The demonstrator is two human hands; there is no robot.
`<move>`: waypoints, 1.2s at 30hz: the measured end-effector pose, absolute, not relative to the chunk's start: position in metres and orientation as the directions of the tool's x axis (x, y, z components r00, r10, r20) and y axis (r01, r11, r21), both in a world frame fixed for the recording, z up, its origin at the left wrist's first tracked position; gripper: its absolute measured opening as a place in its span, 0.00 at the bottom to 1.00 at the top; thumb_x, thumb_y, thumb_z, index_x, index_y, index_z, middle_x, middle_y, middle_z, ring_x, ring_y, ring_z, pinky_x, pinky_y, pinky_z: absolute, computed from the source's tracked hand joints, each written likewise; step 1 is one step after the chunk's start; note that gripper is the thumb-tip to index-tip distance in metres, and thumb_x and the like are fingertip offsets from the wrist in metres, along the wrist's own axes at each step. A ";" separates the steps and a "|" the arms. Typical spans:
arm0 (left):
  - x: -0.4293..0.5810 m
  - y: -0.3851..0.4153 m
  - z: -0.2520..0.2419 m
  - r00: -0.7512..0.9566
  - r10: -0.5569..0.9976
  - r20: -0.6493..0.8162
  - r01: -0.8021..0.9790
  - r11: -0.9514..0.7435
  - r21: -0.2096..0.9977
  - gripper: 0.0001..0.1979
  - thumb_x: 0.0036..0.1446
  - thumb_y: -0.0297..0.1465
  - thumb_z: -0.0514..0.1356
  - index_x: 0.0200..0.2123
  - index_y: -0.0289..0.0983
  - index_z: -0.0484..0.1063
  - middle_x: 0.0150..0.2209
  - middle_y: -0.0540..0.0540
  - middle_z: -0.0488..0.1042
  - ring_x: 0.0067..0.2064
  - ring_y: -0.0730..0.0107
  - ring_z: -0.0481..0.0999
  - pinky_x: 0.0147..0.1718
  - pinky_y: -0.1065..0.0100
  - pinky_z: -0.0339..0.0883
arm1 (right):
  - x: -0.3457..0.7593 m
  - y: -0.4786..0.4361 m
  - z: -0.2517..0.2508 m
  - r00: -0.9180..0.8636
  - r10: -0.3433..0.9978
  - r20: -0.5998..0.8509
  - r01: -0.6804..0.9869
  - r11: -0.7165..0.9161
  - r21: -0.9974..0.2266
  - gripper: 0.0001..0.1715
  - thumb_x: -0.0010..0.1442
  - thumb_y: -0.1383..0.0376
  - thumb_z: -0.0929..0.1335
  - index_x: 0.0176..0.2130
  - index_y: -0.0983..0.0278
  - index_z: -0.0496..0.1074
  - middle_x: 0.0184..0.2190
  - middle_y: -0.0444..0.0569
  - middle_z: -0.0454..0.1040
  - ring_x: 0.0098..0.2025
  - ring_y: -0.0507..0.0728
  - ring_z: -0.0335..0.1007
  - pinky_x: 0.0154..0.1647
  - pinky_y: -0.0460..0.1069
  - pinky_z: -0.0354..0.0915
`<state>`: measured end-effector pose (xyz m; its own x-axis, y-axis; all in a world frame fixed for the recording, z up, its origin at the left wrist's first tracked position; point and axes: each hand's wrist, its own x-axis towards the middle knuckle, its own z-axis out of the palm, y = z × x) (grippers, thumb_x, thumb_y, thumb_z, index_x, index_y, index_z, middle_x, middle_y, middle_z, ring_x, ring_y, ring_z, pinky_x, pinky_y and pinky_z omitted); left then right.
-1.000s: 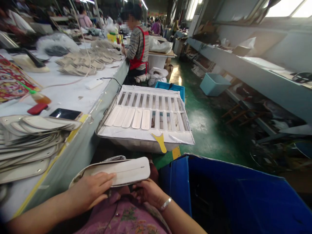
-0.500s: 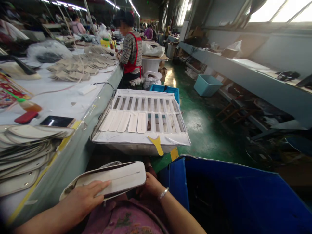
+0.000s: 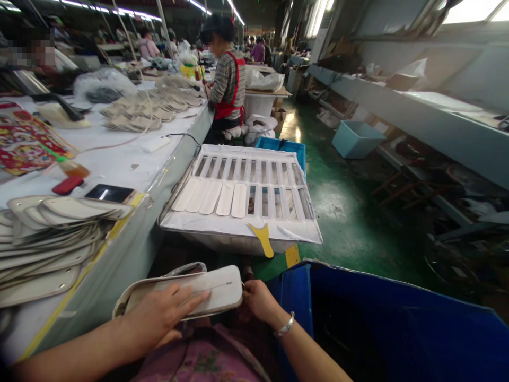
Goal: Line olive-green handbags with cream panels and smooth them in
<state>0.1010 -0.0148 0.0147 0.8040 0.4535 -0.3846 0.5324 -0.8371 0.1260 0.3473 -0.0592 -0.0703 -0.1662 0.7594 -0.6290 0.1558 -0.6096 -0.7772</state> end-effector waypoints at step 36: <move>0.103 0.017 0.013 0.878 0.311 -0.364 0.425 -0.856 0.293 0.37 0.47 0.35 0.59 0.60 0.46 0.51 0.52 0.42 0.63 0.46 0.54 0.68 0.43 0.55 0.66 | 0.349 -0.055 0.009 0.134 0.904 -0.406 0.570 -0.406 -0.715 0.11 0.55 0.64 0.58 0.26 0.63 0.66 0.17 0.42 0.70 0.16 0.49 0.66 0.16 0.41 0.56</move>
<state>0.1032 0.0174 0.0126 0.8780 0.3112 -0.3637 0.4250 -0.8564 0.2932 0.3492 -0.0553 0.0091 0.1341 0.9039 -0.4061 0.5700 -0.4056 -0.7145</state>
